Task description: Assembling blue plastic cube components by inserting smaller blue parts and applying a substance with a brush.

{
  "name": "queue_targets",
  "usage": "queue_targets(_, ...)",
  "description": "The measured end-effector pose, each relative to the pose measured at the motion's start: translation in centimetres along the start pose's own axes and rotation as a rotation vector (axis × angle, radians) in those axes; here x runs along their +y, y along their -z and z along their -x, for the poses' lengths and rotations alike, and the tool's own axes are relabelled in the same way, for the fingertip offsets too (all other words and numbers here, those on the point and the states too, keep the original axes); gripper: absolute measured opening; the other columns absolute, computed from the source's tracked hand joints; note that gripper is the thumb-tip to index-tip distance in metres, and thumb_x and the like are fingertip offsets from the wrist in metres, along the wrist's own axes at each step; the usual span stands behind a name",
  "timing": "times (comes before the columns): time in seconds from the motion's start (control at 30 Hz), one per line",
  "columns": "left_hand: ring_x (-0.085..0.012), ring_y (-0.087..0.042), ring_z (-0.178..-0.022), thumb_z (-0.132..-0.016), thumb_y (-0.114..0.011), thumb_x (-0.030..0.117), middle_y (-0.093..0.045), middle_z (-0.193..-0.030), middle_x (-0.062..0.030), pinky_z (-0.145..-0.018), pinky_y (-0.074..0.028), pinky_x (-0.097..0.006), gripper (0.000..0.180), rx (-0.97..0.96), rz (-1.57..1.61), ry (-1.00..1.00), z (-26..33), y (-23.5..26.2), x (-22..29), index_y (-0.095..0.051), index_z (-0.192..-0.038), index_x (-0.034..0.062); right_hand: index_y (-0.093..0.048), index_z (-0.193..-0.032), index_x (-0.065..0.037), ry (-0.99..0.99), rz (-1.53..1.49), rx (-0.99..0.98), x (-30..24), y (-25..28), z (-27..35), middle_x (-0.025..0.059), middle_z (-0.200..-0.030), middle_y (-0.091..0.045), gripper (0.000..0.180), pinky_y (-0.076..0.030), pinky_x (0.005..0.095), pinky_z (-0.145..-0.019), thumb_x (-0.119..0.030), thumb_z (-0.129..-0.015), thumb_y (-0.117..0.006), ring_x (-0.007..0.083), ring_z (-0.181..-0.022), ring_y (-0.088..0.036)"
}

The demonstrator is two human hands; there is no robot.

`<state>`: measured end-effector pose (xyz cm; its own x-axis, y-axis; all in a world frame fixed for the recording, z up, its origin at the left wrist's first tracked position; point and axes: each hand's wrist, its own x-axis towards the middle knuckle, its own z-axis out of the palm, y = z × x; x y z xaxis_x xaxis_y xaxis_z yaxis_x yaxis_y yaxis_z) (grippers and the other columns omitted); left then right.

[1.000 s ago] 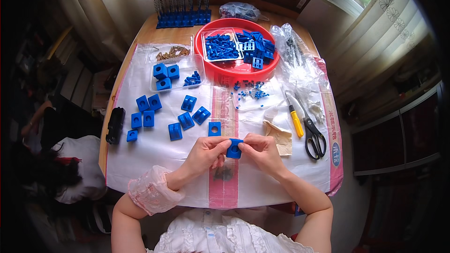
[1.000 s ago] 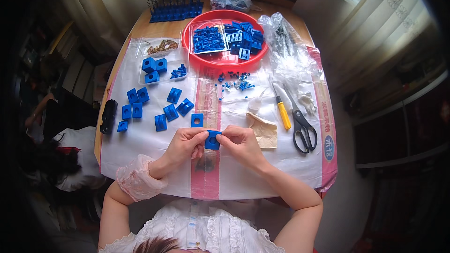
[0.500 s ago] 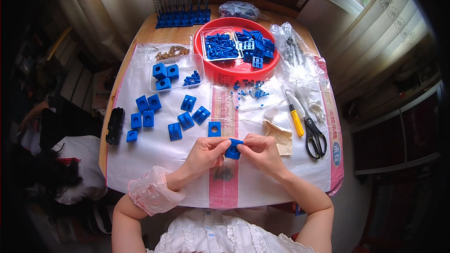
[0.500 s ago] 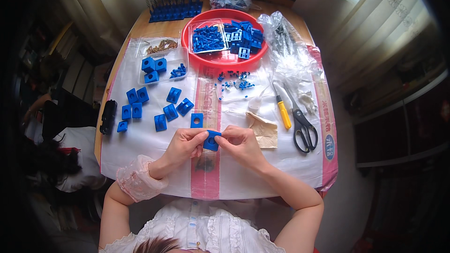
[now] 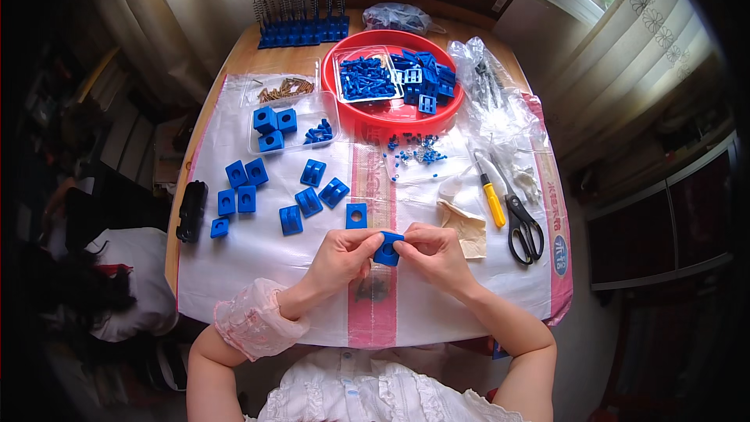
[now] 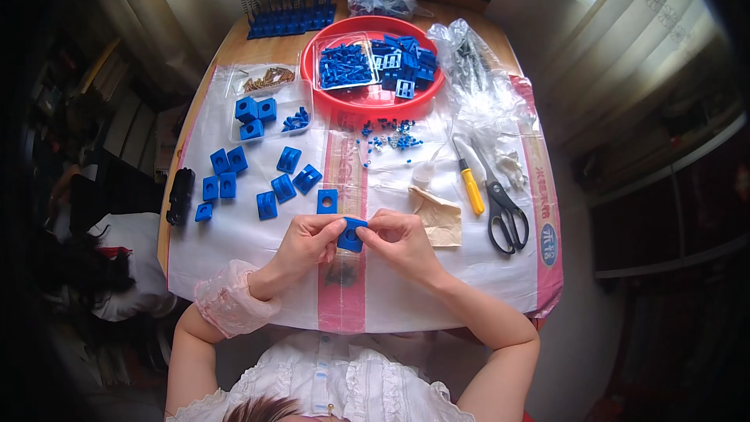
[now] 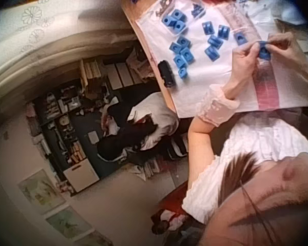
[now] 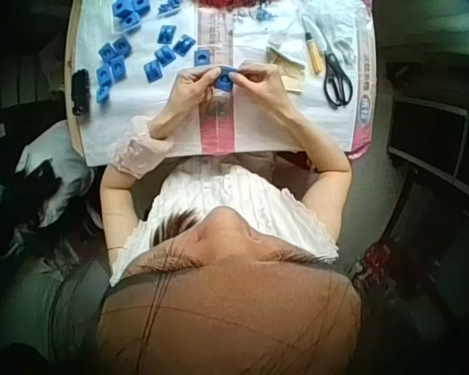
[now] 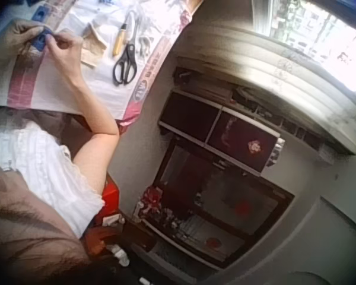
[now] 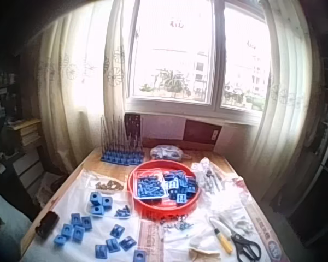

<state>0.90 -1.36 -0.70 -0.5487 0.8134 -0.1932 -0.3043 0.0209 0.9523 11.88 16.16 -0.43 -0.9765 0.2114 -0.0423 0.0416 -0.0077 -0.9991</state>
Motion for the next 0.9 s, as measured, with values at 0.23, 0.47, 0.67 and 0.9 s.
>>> queue_targets(0.23,0.0000,-0.050,-0.050,-0.100,-0.055,0.020,-0.063,-0.070,0.0033,-0.044,-0.037,-0.016,0.027,0.006,0.049,0.011,0.08,-0.19,0.26,-0.068,-0.116,0.0023,-0.071,-0.097,0.007,0.009,-0.009,0.021,0.06,0.07,-0.25,0.0037,-0.084,-0.062,0.014,-0.044,0.0213,-0.066,-0.004,-0.090,-0.064,0.0066,-0.077,-0.056)
queue_targets(0.47,0.0003,-0.049,-0.052,-0.098,-0.058,0.018,-0.063,-0.072,0.0022,-0.045,-0.036,-0.016,0.034,-0.058,0.047,0.000,-0.08,-0.10,-0.33,-0.059,-0.130,0.0080,-0.069,-0.095,0.007,0.014,0.089,0.042,0.30,0.71,-0.49,0.0017,-0.080,-0.062,0.019,-0.044,0.0221,-0.067,-0.009,-0.094,-0.060,0.0066,-0.076,-0.056)
queue_targets(0.67,-0.0007,-0.050,-0.052,-0.095,-0.061,0.014,-0.064,-0.071,0.0012,-0.044,-0.036,-0.016,0.041,-0.070,-0.025,-0.018,-0.04,-0.14,-0.22,-0.055,-0.135,0.0103,-0.069,-0.099,0.007,-0.014,0.018,0.042,-0.16,0.46,-0.47,0.0016,-0.086,-0.065,0.017,-0.047,0.0214,-0.071,-0.007,-0.092,-0.062,0.0059,-0.081,-0.059)
queue_targets(0.9,-0.0041,-0.057,-0.056,-0.094,-0.062,0.013,-0.071,-0.085,-0.0046,-0.046,-0.038,-0.016,0.043,-0.088,0.043,0.058,0.09,0.08,0.20,-0.053,-0.136,0.0050,-0.067,-0.105,0.006,-0.045,-0.150,0.004,0.74,0.53,-0.57,0.0042,-0.094,-0.067,0.018,-0.052,0.0245,-0.079,-0.003,-0.090,-0.063,0.0090,-0.088,-0.063)
